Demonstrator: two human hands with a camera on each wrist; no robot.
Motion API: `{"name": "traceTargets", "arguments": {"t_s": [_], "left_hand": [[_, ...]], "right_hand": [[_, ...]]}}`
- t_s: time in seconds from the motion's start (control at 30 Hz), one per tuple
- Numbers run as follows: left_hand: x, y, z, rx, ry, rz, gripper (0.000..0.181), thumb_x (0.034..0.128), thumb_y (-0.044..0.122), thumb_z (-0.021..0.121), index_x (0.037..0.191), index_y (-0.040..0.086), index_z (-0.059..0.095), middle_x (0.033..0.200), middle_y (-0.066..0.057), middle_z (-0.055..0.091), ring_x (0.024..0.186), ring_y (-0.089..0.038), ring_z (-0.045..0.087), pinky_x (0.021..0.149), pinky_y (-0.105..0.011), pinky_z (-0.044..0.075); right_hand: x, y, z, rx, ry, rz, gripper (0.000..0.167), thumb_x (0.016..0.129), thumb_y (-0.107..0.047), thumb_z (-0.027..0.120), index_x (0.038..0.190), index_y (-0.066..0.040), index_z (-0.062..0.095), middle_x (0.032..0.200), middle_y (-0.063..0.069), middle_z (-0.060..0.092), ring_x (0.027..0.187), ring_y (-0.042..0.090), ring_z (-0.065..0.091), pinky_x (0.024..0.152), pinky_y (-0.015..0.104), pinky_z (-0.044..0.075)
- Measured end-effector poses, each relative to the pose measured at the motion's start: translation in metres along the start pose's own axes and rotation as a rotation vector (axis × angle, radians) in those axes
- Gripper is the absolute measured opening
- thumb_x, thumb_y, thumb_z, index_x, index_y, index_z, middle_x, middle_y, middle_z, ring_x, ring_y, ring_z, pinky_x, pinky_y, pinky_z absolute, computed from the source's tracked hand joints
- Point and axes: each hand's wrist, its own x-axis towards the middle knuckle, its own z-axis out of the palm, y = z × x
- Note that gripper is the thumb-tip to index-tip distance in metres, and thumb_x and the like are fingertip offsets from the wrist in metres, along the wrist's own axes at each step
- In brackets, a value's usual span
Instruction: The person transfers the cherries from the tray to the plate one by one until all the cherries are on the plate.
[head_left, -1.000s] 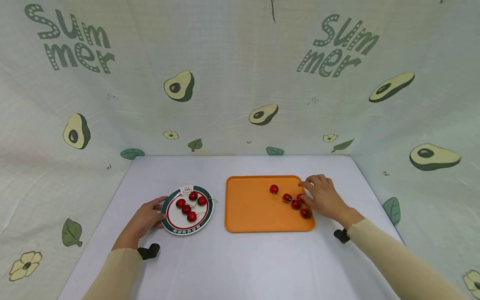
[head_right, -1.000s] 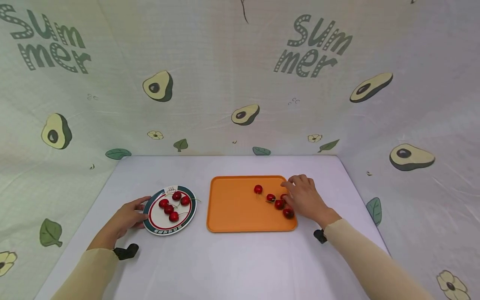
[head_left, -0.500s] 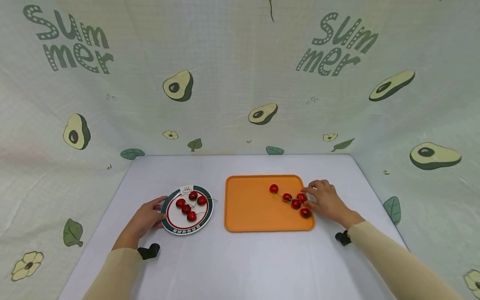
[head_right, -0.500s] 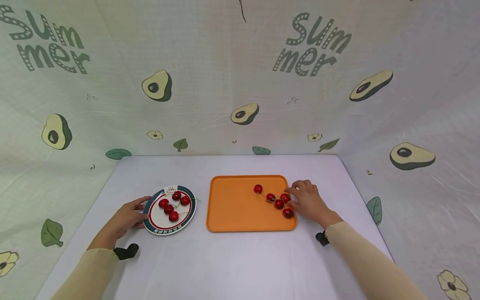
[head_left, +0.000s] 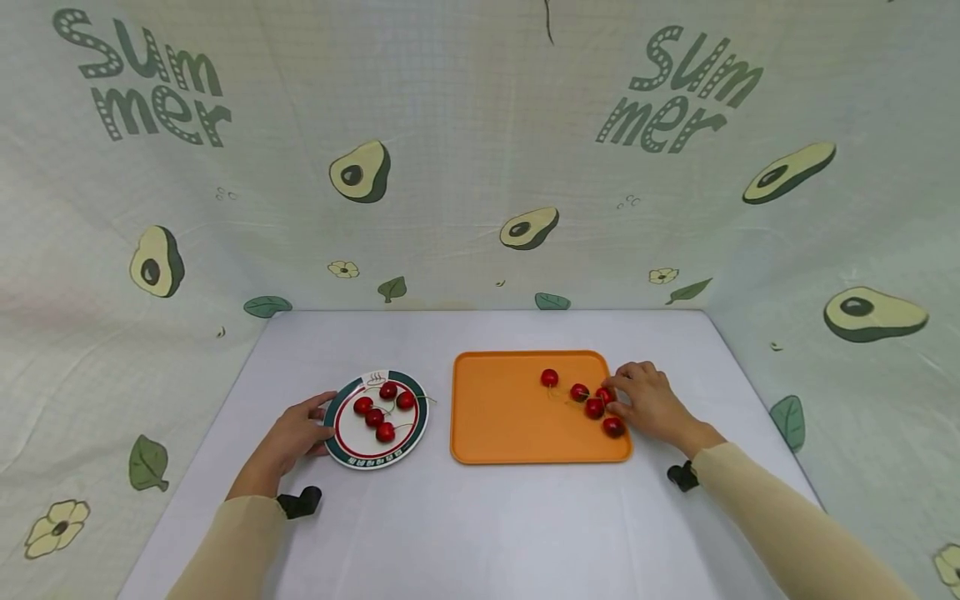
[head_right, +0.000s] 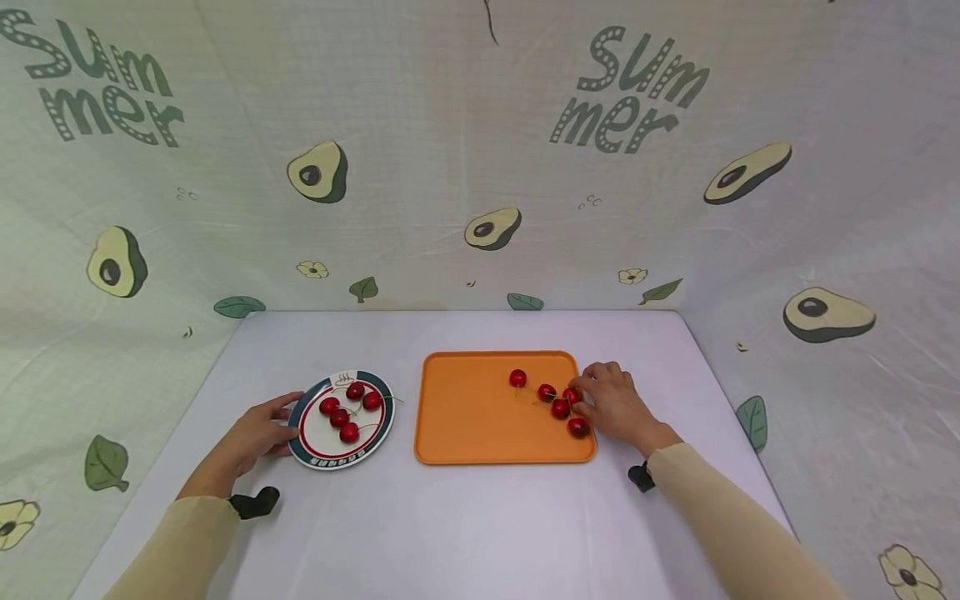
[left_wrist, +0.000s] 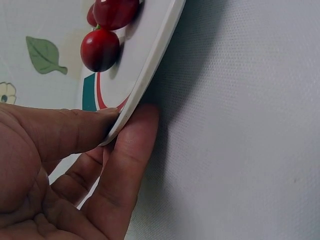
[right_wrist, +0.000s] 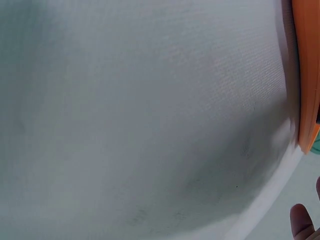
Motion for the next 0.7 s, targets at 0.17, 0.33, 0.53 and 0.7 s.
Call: {"name": "traceTargets", "arguments": {"t_s": [0.17,0.33,0.53,0.7], "left_hand": [[0.001,-0.001,0.0,-0.004,0.003,0.004,0.078,0.0965,0.004,0.069,0.165,0.016,0.034,0.146,-0.028,0.04,0.099,-0.027,0.059,0.074,-0.029,0.059],[-0.001,-0.001,0.0,-0.003,0.005,0.003,0.079,0.0964,0.005,0.069,0.166,0.016,0.034,0.147,-0.028,0.039,0.103,-0.028,0.058,0.074,-0.029,0.059],[-0.002,0.002,0.0,-0.001,0.013,-0.006,0.078,0.0973,0.005,0.068,0.166,0.018,0.034,0.149,-0.028,0.038,0.103,-0.029,0.057,0.074,-0.028,0.059],[-0.002,0.002,0.001,0.001,0.017,-0.011,0.077,0.0973,0.005,0.068,0.166,0.018,0.034,0.149,-0.028,0.038,0.102,-0.029,0.058,0.074,-0.028,0.059]], "right_hand": [[0.002,0.0,0.001,0.002,0.013,-0.001,0.037,0.091,-0.027,0.084,0.122,-0.009,0.074,0.123,0.017,0.059,0.117,0.038,0.047,0.101,0.058,0.041],[0.003,0.0,0.0,-0.019,0.034,-0.007,0.037,0.09,-0.03,0.084,0.119,-0.008,0.073,0.121,0.017,0.06,0.115,0.038,0.047,0.1,0.059,0.041],[0.007,-0.003,-0.004,-0.045,0.079,-0.017,0.043,0.091,-0.034,0.082,0.119,-0.005,0.068,0.115,0.016,0.061,0.111,0.038,0.048,0.097,0.057,0.041],[0.011,-0.009,-0.005,-0.065,0.11,-0.035,0.048,0.091,-0.036,0.08,0.12,-0.001,0.065,0.115,0.018,0.062,0.109,0.038,0.049,0.097,0.058,0.04]]}}
